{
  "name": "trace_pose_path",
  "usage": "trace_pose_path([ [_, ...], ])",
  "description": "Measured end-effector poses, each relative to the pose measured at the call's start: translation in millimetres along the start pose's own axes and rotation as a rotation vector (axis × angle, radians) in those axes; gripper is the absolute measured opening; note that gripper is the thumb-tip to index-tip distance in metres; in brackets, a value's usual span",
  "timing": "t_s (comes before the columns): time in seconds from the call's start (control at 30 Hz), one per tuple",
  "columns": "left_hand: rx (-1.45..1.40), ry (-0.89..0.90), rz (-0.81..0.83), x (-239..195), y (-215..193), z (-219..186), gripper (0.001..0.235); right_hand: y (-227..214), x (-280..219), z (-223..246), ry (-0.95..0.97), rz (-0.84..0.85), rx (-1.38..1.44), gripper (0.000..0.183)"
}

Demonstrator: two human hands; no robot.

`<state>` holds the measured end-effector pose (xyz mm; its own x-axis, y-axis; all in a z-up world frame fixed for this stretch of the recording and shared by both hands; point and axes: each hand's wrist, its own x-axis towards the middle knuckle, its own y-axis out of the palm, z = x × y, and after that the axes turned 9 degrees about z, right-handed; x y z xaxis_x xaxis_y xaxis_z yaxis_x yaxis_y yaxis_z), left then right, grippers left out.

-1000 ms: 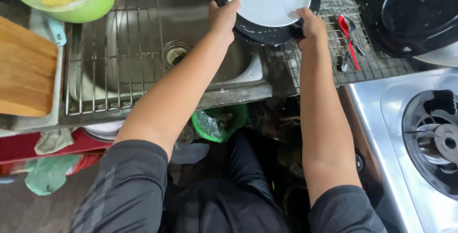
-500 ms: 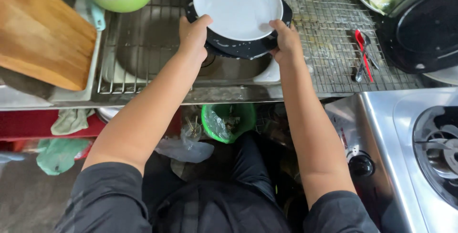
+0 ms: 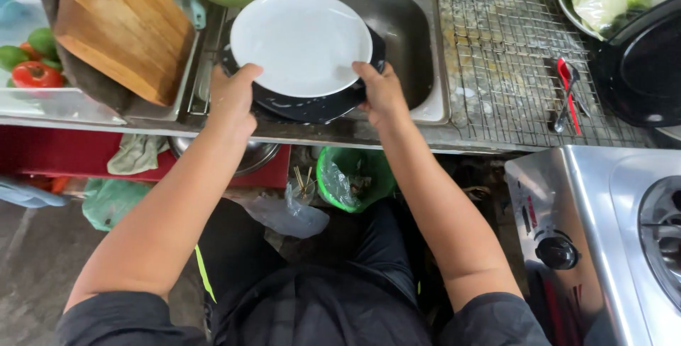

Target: Washing and drying plates, bowls, and a pan at a kitchen sink.

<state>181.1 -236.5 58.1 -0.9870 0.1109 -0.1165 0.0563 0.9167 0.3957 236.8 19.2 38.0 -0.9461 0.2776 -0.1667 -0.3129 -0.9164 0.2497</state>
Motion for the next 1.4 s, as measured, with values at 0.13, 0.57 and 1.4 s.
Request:
trace_pose_path([
  [0.13,0.030,0.015,0.013,-1.2,-37.2,-2.2,0.055,29.5,-0.6,-21.3,-0.004,0.013,0.044,0.053],
  [0.57,0.383,0.171,-0.121,1.5,-65.0,-4.0,0.077,55.9,-11.4,-15.6,0.011,0.156,-0.163,0.065],
  [1.4,0.615,0.276,-0.056,27.5,-39.5,-68.3,0.010,-49.2,73.1,117.3,-0.759,0.032,-0.340,0.027],
])
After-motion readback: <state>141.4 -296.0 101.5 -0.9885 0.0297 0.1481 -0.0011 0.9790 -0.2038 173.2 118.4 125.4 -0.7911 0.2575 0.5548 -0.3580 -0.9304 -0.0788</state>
